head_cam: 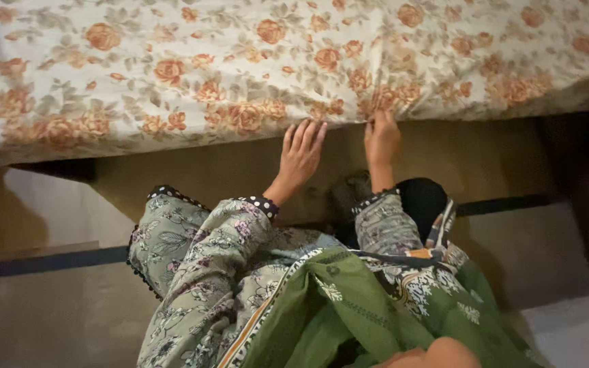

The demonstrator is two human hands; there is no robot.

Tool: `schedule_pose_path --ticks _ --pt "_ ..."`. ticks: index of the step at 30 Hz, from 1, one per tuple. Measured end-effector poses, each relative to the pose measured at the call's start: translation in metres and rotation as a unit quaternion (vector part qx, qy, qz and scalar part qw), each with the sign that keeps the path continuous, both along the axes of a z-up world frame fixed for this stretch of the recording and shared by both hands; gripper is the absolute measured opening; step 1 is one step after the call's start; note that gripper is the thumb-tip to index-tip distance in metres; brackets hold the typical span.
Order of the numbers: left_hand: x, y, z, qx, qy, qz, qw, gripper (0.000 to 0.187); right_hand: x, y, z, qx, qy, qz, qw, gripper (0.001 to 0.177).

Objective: The person smooths and tucks a floral-patterned bedsheet around the mattress edges, then places a pillow in a matching pillowcase at the head of the bed.

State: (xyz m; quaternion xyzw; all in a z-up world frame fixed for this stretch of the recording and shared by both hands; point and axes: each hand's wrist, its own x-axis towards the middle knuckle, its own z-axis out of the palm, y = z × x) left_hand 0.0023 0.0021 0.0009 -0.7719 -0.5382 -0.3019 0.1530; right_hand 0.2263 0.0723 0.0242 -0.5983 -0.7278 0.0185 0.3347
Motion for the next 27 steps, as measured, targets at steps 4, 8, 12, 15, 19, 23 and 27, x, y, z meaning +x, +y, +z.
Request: schedule_pose_path --ticks 4,8,12,15,19,23,27 --pt "0.003 0.005 0.003 -0.014 0.026 0.020 0.999 0.059 0.042 0.017 0.004 -0.077 -0.005 0.029 0.997 0.020" --pt "0.011 0.004 0.003 -0.041 0.002 0.014 0.999 0.056 0.104 0.037 0.022 -0.166 0.060 -0.084 0.981 0.025" --pt "0.021 0.009 0.010 -0.044 -0.038 -0.021 0.998 0.056 0.131 0.060 0.024 0.054 -0.065 -0.003 0.996 0.044" --pt "0.033 0.022 0.013 -0.046 -0.040 -0.036 0.997 0.057 0.143 0.066 0.020 0.042 -0.101 0.005 0.994 0.033" --pt "0.038 0.032 0.006 -0.029 -0.020 -0.026 0.999 0.056 0.159 0.058 0.012 0.054 -0.126 0.009 0.991 0.005" --pt "0.030 0.040 0.004 0.002 0.042 -0.005 0.999 0.054 0.167 0.063 0.004 0.088 -0.122 0.024 0.988 0.016" --pt "0.027 0.035 0.001 -0.017 0.039 -0.013 0.999 0.053 0.181 0.070 -0.019 0.055 -0.023 0.010 0.998 0.009"
